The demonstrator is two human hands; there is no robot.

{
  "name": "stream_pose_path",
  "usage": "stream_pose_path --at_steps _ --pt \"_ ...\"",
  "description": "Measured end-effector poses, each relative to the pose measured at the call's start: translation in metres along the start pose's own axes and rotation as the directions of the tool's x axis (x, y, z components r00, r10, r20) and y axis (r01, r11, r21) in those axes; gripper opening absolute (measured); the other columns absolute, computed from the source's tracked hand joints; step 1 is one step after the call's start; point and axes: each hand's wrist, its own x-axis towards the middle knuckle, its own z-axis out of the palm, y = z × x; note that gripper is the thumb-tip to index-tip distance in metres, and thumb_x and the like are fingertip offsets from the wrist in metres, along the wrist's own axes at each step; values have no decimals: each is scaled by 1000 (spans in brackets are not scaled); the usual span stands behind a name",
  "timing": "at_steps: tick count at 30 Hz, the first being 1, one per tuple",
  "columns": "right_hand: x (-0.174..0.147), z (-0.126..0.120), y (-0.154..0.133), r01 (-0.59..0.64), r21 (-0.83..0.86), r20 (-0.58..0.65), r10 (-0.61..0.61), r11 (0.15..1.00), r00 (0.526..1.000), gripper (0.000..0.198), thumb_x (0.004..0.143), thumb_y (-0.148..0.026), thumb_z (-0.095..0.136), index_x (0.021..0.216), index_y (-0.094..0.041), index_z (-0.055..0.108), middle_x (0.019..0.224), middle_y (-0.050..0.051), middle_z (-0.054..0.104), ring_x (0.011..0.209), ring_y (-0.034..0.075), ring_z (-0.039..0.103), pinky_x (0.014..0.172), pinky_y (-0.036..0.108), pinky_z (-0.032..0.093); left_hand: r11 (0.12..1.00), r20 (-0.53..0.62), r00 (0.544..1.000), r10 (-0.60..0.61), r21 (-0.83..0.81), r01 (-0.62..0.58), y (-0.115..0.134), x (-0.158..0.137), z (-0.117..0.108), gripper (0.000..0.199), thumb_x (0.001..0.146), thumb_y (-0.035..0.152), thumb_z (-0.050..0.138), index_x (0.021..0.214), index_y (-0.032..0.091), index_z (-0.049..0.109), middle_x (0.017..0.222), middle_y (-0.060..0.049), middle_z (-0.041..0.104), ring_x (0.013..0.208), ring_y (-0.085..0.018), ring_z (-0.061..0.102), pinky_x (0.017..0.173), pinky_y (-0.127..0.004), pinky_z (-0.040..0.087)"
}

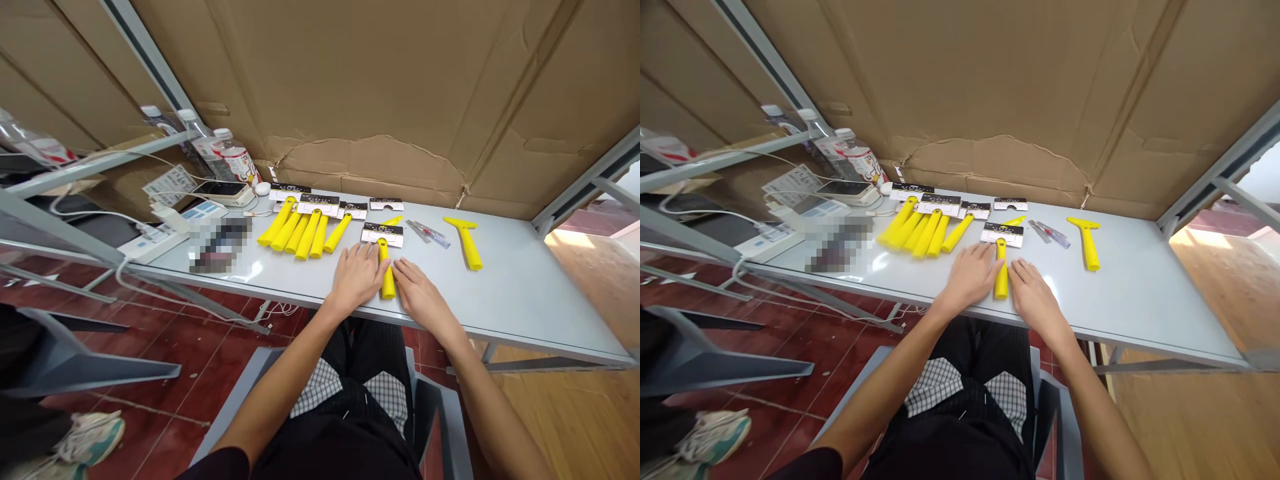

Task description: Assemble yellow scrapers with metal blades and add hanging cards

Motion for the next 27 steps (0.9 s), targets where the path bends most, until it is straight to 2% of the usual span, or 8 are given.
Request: stream_pose_path --at_steps 3,6,11,15,19,24,27 --pt "-1 5 4 -2 7 -17 2 1000 1000 51 105 -11 43 152 -1 61 161 22 58 155 37 51 131 55 41 997 12 998 -63 37 63 12 1 4 60 114 48 28 155 15 57 165 -16 55 156 -38 45 128 -63 33" --pt "-1 7 6 -11 19 -34 12 1000 999 48 108 -15 42 150 -5 64 160 20 59 154 34 52 132 53 41 997 36 997 -68 33 67 13 0 7 61 114 46 24 156 16 57 170 -14 49 161 -36 39 131 -63 29" --pt "-1 7 6 -17 24 -42 18 1000 999 49 109 -16 39 148 -3 64 161 21 58 155 35 51 132 54 40 999 65 997 -28 47 25 1 -1 7 63 114 40 21 158 13 56 171 -13 47 162 -35 37 132 -63 28" --pt "-1 7 5 -24 8 -27 24 1000 999 50 110 -18 38 149 -3 63 161 20 58 155 34 51 132 52 40 996 148 987 67 46 -75 -15 -2 9 61 113 36 25 166 14 46 178 -9 36 166 -31 31 134 -60 27" --pt "-1 6 4 -53 -6 -15 53 999 999 52 111 -23 37 152 -2 59 163 23 54 156 34 49 132 54 39 993 150 985 90 59 -100 -22 -5 13 62 112 34 27 168 12 41 180 -9 30 168 -30 26 136 -58 22" --pt "0 7 3 -62 -16 -8 62 998 998 52 111 -24 36 154 -4 57 165 24 52 157 34 49 130 57 41 997 117 991 66 35 -71 -17 -5 11 58 112 32 28 164 15 49 177 -11 38 166 -31 32 134 -60 26" --pt "0 8 4 -67 -24 -7 67 997 998 51 110 -23 36 153 -5 57 165 24 52 156 35 49 129 57 41 999 53 998 34 0 -34 -5 1 1 52 113 33 29 147 16 64 165 -14 56 157 -33 45 128 -59 35"
